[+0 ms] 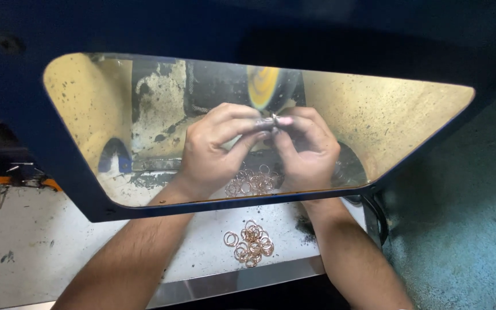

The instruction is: Polishing small metal rings using a bench-mounted polishing wheel inside a protective enclosure.

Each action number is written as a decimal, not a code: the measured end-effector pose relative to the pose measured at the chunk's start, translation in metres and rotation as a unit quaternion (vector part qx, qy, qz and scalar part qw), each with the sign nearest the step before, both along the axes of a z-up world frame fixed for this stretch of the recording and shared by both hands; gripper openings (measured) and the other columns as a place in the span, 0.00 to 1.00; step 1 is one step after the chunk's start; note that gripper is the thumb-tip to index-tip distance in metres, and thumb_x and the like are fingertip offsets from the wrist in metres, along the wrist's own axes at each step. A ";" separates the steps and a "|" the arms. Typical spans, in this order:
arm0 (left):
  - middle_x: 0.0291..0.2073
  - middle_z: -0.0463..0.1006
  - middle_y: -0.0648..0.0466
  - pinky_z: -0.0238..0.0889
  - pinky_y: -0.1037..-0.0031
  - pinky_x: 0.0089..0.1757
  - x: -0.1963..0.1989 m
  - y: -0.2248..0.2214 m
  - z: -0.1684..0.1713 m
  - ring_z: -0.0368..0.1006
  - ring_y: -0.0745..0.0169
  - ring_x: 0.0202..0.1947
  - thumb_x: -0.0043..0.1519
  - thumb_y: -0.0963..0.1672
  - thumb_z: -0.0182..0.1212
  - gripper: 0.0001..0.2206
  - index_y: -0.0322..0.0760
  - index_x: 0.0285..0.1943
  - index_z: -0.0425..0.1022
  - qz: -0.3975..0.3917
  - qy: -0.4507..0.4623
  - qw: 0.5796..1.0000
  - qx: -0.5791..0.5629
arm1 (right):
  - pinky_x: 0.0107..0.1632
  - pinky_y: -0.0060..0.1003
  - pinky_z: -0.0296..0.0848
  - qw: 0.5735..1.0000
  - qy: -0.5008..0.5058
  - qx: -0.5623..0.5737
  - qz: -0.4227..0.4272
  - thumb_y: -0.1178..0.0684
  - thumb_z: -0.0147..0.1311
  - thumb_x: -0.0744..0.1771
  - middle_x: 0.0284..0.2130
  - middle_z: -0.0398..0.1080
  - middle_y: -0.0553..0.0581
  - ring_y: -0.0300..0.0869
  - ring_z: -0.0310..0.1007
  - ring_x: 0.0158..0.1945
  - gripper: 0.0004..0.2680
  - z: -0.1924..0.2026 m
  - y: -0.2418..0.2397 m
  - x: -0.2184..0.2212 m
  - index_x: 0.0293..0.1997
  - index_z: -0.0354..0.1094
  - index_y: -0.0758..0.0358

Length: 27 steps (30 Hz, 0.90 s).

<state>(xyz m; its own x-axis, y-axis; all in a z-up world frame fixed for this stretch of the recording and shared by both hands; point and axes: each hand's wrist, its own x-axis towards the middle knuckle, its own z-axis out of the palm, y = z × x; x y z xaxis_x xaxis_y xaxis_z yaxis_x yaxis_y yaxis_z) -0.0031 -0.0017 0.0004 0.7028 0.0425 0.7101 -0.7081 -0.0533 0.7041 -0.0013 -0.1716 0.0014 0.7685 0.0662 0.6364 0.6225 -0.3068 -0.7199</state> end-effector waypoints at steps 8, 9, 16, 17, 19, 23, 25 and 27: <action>0.35 0.83 0.50 0.73 0.69 0.39 0.004 0.004 -0.002 0.80 0.54 0.37 0.61 0.35 0.68 0.04 0.34 0.41 0.84 -0.002 0.030 1.000 0.009 | 0.37 0.40 0.77 0.999 0.010 -0.043 -0.009 0.61 0.62 0.66 0.35 0.75 0.61 0.43 0.78 0.37 0.03 -0.007 -0.004 0.008 0.41 0.76 0.65; 0.35 0.83 0.50 0.73 0.69 0.39 0.003 0.005 -0.001 0.80 0.55 0.37 0.61 0.35 0.68 0.04 0.34 0.41 0.84 -0.003 0.036 0.999 0.010 | 0.38 0.39 0.78 0.999 0.017 -0.043 -0.012 0.61 0.62 0.67 0.36 0.75 0.61 0.43 0.78 0.38 0.02 -0.006 -0.003 0.007 0.41 0.77 0.65; 0.35 0.83 0.50 0.72 0.69 0.38 0.005 0.004 -0.002 0.80 0.55 0.37 0.62 0.36 0.68 0.04 0.34 0.42 0.84 -0.002 0.042 0.999 0.014 | 0.38 0.38 0.77 0.999 0.043 -0.005 -0.007 0.59 0.61 0.67 0.36 0.75 0.61 0.42 0.77 0.37 0.03 -0.007 0.002 0.006 0.41 0.76 0.66; 0.35 0.83 0.50 0.72 0.69 0.38 0.005 0.003 0.000 0.79 0.55 0.36 0.62 0.36 0.67 0.04 0.34 0.42 0.84 -0.005 0.038 0.999 0.006 | 0.38 0.39 0.77 0.999 0.030 -0.019 -0.014 0.59 0.61 0.67 0.35 0.75 0.61 0.43 0.77 0.37 0.03 -0.006 0.001 0.007 0.41 0.76 0.66; 0.35 0.83 0.49 0.72 0.69 0.38 0.003 0.004 -0.004 0.79 0.55 0.36 0.62 0.36 0.67 0.04 0.33 0.42 0.84 -0.005 0.039 0.999 -0.001 | 0.37 0.40 0.77 0.999 0.022 -0.031 -0.019 0.59 0.62 0.67 0.34 0.75 0.61 0.44 0.77 0.37 0.03 -0.006 0.004 0.004 0.41 0.76 0.67; 0.35 0.83 0.51 0.72 0.69 0.38 0.004 0.001 0.001 0.80 0.55 0.35 0.60 0.36 0.69 0.04 0.34 0.41 0.84 -0.004 0.020 1.000 0.004 | 0.38 0.39 0.76 0.999 0.000 -0.033 -0.025 0.58 0.62 0.67 0.34 0.75 0.61 0.45 0.78 0.37 0.03 -0.001 0.001 0.004 0.40 0.76 0.66; 0.35 0.84 0.51 0.73 0.69 0.38 0.000 0.001 0.001 0.80 0.55 0.36 0.60 0.35 0.70 0.05 0.35 0.40 0.84 -0.002 0.022 1.000 0.000 | 0.38 0.39 0.76 0.999 -0.007 -0.029 -0.024 0.59 0.63 0.66 0.35 0.75 0.60 0.45 0.78 0.37 0.03 -0.005 -0.001 0.003 0.39 0.76 0.65; 0.34 0.84 0.51 0.72 0.69 0.37 0.005 0.001 -0.004 0.80 0.55 0.35 0.60 0.35 0.69 0.04 0.34 0.40 0.84 0.008 0.030 1.000 0.003 | 0.38 0.41 0.76 0.998 0.014 -0.045 -0.041 0.58 0.61 0.67 0.34 0.75 0.61 0.46 0.78 0.37 0.03 -0.009 -0.001 0.007 0.39 0.76 0.66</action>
